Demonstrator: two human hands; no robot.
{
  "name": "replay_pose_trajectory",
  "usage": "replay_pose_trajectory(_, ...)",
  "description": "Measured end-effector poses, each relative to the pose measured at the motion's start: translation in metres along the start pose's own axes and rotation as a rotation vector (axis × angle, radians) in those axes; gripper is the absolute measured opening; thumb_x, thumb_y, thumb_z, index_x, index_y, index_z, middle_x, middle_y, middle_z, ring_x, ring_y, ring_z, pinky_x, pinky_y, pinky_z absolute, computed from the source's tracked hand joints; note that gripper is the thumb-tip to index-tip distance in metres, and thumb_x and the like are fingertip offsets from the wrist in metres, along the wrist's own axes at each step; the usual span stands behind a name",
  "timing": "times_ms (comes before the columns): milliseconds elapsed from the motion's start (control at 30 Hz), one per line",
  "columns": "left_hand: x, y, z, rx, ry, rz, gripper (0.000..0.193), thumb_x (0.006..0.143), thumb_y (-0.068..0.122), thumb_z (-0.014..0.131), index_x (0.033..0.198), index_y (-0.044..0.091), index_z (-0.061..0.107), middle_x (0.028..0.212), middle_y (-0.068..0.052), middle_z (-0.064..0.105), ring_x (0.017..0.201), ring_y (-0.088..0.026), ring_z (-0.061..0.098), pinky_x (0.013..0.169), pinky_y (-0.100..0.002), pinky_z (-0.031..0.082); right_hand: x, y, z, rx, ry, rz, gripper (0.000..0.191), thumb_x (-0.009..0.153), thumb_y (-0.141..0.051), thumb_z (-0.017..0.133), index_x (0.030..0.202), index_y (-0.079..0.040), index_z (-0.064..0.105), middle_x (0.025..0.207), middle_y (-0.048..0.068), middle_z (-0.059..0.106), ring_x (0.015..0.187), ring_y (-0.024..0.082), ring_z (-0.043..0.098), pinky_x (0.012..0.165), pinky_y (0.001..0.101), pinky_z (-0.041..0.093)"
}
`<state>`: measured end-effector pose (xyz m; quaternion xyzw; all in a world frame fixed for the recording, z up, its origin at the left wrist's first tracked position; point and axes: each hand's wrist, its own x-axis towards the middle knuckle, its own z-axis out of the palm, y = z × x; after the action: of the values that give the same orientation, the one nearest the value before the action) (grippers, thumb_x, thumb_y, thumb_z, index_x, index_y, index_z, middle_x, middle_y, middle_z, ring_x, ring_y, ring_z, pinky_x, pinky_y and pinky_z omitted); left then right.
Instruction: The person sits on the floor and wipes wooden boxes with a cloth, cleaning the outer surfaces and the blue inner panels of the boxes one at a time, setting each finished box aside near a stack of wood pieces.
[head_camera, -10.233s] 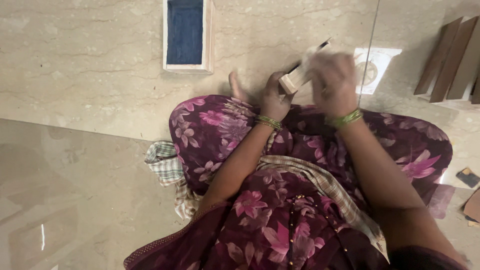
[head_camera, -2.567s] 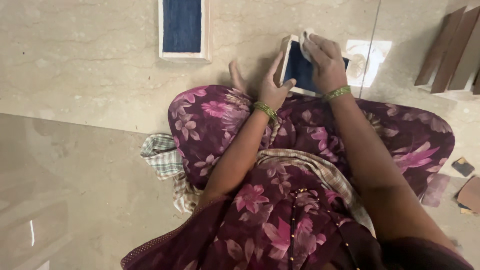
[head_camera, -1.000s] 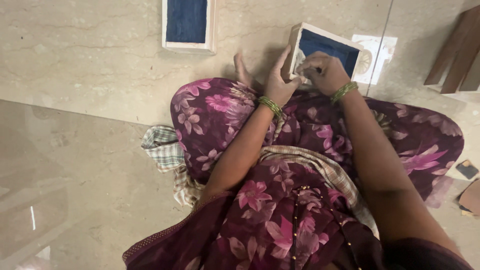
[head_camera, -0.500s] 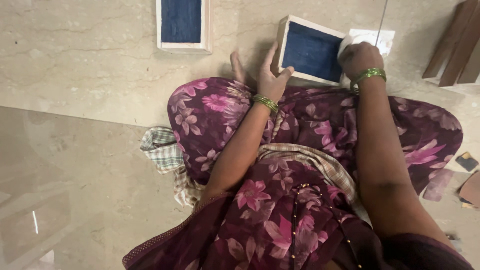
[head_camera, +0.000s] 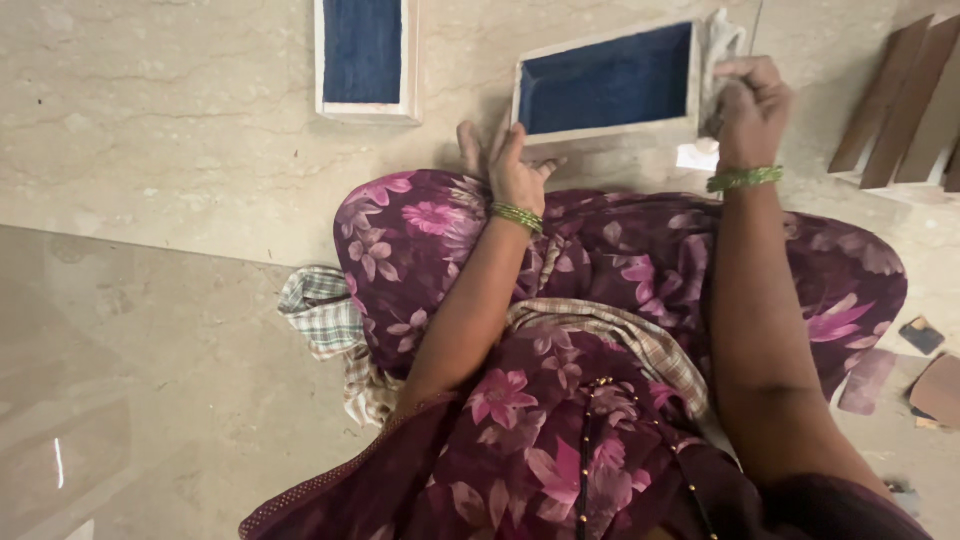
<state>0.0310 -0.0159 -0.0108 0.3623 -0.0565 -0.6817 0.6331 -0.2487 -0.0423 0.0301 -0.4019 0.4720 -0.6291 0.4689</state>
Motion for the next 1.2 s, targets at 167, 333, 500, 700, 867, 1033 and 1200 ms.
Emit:
replay_pose_trajectory(167,0.011,-0.004,-0.011,-0.005,0.260,-0.044,0.050,0.090,0.030,0.057,0.138,0.031,0.044,0.132,-0.006,0.054,0.107,-0.033,0.060,0.067,-0.051,0.054,-0.020,-0.027,0.024,-0.405,-0.210,-0.457,0.006,0.106,-0.002,0.070,0.111,0.000,0.073,0.100,0.009,0.059,0.086,0.015,0.056,0.075,0.0268,0.043)
replay_pose_trajectory(333,0.014,-0.006,-0.015,0.105,0.049,-0.015,0.049,0.092,0.037,0.058,0.135,0.014,0.053,0.123,-0.015,0.060,0.098,-0.034,0.063,0.058,-0.044,0.055,-0.008,-0.041,0.023,-0.514,-0.039,-0.523,0.009,0.106,-0.006,0.071,0.112,-0.001,0.074,0.111,0.007,0.060,0.104,0.014,0.058,0.091,0.0300,0.047)
replay_pose_trajectory(500,0.004,0.002,-0.001,0.087,0.039,-0.022,0.052,0.099,0.040,0.056,0.140,0.010,0.047,0.126,-0.014,0.059,0.101,-0.034,0.064,0.057,-0.044,0.056,-0.014,-0.049,0.027,-0.300,-0.003,-0.106,0.009,0.097,-0.010,0.068,0.102,-0.005,0.074,0.096,0.001,0.062,0.071,0.011,0.055,0.063,0.0276,0.046)
replay_pose_trajectory(700,-0.002,0.016,0.007,0.127,0.307,0.112,0.060,0.092,0.027,0.058,0.146,0.037,0.033,0.124,-0.006,0.052,0.091,-0.035,0.064,0.049,-0.044,0.055,-0.020,-0.046,0.030,-0.351,-0.364,-0.380,0.005,0.102,-0.001,0.072,0.106,0.001,0.075,0.101,0.004,0.064,0.093,0.010,0.059,0.083,0.0236,0.047)
replay_pose_trajectory(867,0.006,0.003,-0.004,0.129,0.056,-0.024,0.047,0.104,0.030,0.055,0.145,0.015,0.038,0.119,-0.020,0.062,0.081,-0.036,0.067,0.044,-0.040,0.054,-0.004,-0.029,0.014,-0.308,-0.065,-0.395,0.009,0.105,-0.005,0.070,0.112,-0.002,0.074,0.111,0.003,0.065,0.102,0.011,0.061,0.092,0.0264,0.051)
replay_pose_trajectory(1033,-0.004,0.006,0.007,0.216,-0.032,0.000,0.051,0.103,0.033,0.049,0.148,0.011,0.044,0.123,-0.013,0.062,0.089,-0.027,0.070,0.051,-0.038,0.059,-0.002,-0.026,0.010,-0.331,0.006,-0.322,0.008,0.105,0.000,0.070,0.111,0.000,0.075,0.102,0.005,0.064,0.086,0.010,0.060,0.076,0.0242,0.049)
replay_pose_trajectory(1200,-0.018,0.027,0.026,0.158,0.286,0.141,0.066,0.092,0.021,0.053,0.150,0.026,0.023,0.123,-0.009,0.055,0.086,-0.030,0.068,0.050,-0.042,0.056,-0.015,-0.029,0.022,-0.257,-0.251,-0.149,0.012,0.102,0.004,0.069,0.108,-0.003,0.076,0.108,0.001,0.062,0.074,0.006,0.059,0.057,0.0207,0.045)
